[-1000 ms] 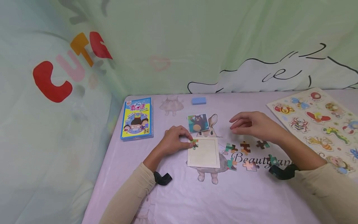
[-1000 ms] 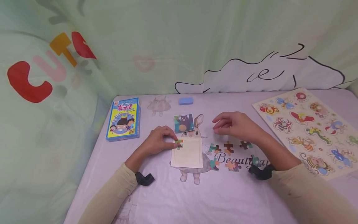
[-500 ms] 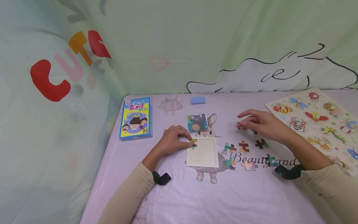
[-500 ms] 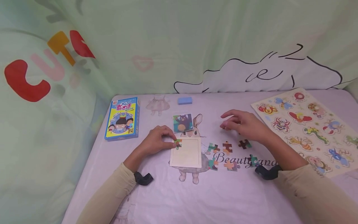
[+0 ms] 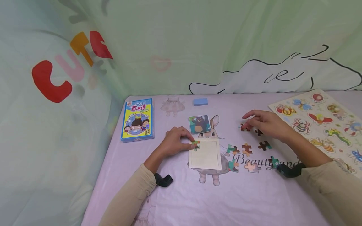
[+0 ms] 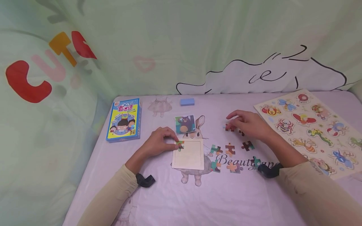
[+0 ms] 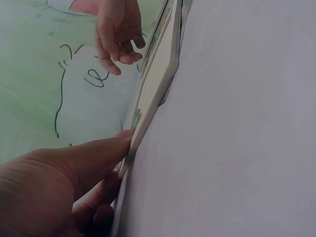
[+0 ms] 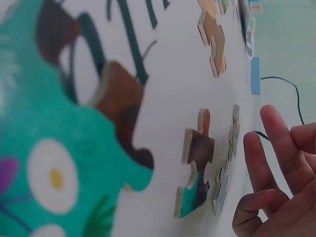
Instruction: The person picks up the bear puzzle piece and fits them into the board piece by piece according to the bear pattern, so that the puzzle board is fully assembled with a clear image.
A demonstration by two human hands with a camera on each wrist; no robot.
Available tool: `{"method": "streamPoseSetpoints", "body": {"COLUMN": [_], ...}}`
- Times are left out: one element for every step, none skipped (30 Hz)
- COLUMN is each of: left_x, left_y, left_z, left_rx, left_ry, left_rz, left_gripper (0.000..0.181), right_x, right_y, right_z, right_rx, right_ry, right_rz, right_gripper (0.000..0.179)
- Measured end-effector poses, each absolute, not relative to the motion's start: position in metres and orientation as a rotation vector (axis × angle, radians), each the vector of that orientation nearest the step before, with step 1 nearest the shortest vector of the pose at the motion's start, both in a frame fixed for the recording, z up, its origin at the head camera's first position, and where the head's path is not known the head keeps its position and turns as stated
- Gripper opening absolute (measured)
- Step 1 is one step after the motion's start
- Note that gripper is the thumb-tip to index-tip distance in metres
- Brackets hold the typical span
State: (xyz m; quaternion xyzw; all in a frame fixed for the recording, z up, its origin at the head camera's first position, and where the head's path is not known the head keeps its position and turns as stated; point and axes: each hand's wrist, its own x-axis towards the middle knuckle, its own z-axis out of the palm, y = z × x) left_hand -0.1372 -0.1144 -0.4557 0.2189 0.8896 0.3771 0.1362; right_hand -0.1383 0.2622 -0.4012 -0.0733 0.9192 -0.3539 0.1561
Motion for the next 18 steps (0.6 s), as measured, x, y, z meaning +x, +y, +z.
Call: {"method": "streamPoseSetpoints", "body": {"left_x": [-0.137, -0.137, -0.137, -0.137, -0.137, -0.137, -0.137, -0.137, -0.137, -0.137, -0.137, -0.137, -0.137, -0.137, -0.137, -0.137, -0.137, -0.137], "left_y": [-0.114, -0.115, -0.115, -0.115, -0.115, -0.115, -0.115, -0.115, -0.115, -0.115, -0.115, -0.115, -0.115, -0.115, -0.115, -0.115, -0.115, -0.115], "left_z": [-0.456, -0.456, -0.456, -0.456, -0.456, -0.455, -0.455, -0.455, -0.455, -0.455, -0.455, -0.455, -0.454, -0.455, -0.454, -0.454, -0.454, -0.454], "left_rx": [0.633, 0.634, 0.634, 0.635, 0.636, 0.636, 0.636, 0.637, 0.638, 0.640, 0.640, 0.641, 0.642, 0.642, 0.642, 0.642, 0.641, 0.640], "left_ry": [2.575, 2.573, 2.574, 2.575, 2.575, 2.575, 2.575, 2.576, 2.575, 2.574, 2.574, 2.574, 2.573, 2.574, 2.573, 2.574, 2.574, 2.574], "left_rz": [1.093, 1.095, 1.094, 1.093, 1.090, 1.088, 1.087, 1.086, 1.086, 1.088, 1.087, 1.087, 1.088, 1.087, 1.088, 1.087, 1.087, 1.088], "left_gripper": [0.017, 0.017, 0.017, 0.017, 0.017, 0.017, 0.017, 0.017, 0.017, 0.017, 0.016, 0.016, 0.016, 0.016, 0.016, 0.016, 0.016, 0.017], "right_x": [-0.139, -0.140, -0.141, -0.142, -0.143, -0.144, -0.145, -0.145, -0.146, -0.147, -0.148, -0.149, -0.149, -0.150, -0.151, -0.151, -0.152, -0.152], "right_y": [0.262, 0.263, 0.263, 0.263, 0.263, 0.263, 0.263, 0.264, 0.264, 0.264, 0.265, 0.266, 0.266, 0.267, 0.267, 0.267, 0.266, 0.266], "right_z": [-0.402, -0.403, -0.403, -0.404, -0.405, -0.405, -0.406, -0.406, -0.407, -0.408, -0.409, -0.410, -0.411, -0.412, -0.413, -0.414, -0.414, -0.414], "right_rx": [-0.201, -0.196, -0.192, -0.190, -0.191, -0.189, -0.199, -0.212, -0.227, -0.242, -0.255, -0.267, -0.283, -0.291, -0.297, -0.300, -0.300, -0.300], "right_ry": [2.632, 2.634, 2.636, 2.640, 2.642, 2.644, 2.646, 2.648, 2.651, 2.653, 2.653, 2.655, 2.653, 2.651, 2.648, 2.644, 2.639, 2.634], "right_rz": [-1.001, -0.990, -0.979, -0.967, -0.959, -0.952, -0.949, -0.951, -0.949, -0.950, -0.953, -0.952, -0.952, -0.949, -0.944, -0.941, -0.936, -0.932], "right_gripper": [0.033, 0.033, 0.033, 0.033, 0.034, 0.036, 0.036, 0.037, 0.037, 0.037, 0.037, 0.036, 0.036, 0.036, 0.036, 0.037, 0.038, 0.039]}}
